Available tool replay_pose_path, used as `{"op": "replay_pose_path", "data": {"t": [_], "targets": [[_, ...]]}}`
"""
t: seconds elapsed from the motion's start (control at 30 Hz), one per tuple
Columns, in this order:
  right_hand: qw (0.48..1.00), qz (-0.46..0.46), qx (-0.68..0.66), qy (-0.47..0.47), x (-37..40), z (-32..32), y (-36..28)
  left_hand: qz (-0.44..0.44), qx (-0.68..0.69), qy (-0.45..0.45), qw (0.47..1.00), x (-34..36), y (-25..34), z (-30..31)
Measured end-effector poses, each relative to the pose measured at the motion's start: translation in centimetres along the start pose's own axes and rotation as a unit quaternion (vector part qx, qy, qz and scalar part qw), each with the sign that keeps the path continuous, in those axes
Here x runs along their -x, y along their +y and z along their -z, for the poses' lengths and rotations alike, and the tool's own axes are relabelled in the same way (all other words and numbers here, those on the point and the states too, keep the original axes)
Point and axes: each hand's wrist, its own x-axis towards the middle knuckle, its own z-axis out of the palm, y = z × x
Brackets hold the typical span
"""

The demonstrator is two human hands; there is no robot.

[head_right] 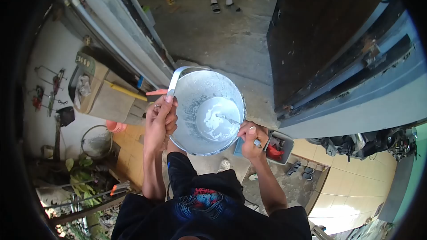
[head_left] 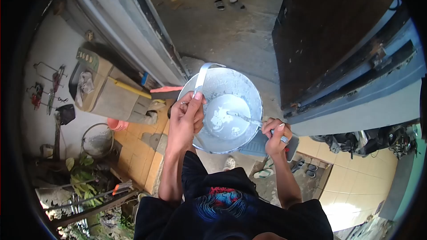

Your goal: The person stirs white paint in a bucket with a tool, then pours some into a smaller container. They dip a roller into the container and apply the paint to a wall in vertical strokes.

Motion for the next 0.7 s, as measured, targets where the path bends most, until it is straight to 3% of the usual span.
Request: {"op": "replay_pose_path", "data": {"t": [0.07, 0.1, 0.13, 0.23, 0.37, 0.47, 0.7], "targets": [[0.999, 0.025, 0.038, 0.022, -1.2, -0.4, 0.7, -0.005, -0.014, -0.044, 0.999, -1.2, 0.1, -0.4], [0.995, -0.017, 0.097, -0.002, -4.4, 1.3, 0.4, 0.045, 0.042, -0.052, 0.997, -4.7, -0.8, -1.3], [0.993, 0.006, 0.115, 0.009, -6.8, 0.9, 1.5, 0.048, 0.037, -0.077, 0.995, -6.9, -0.6, -1.3], [0.99, 0.014, 0.126, 0.067, -12.0, -2.4, 4.6, 0.063, 0.015, -0.126, 0.99, -12.7, 3.0, -0.6], [0.981, -0.07, 0.175, 0.047, -17.7, -5.8, 6.8, 0.111, -0.029, -0.159, 0.981, -18.0, 8.0, -0.6], [0.968, -0.203, 0.146, 0.012, -21.0, -8.6, 5.7, 0.102, -0.072, -0.196, 0.973, -20.2, 12.5, -0.8], [0.981, -0.117, 0.145, -0.053, -28.7, -12.6, 1.8, 0.039, -0.102, -0.221, 0.969, -26.6, 21.3, -1.4]]}}
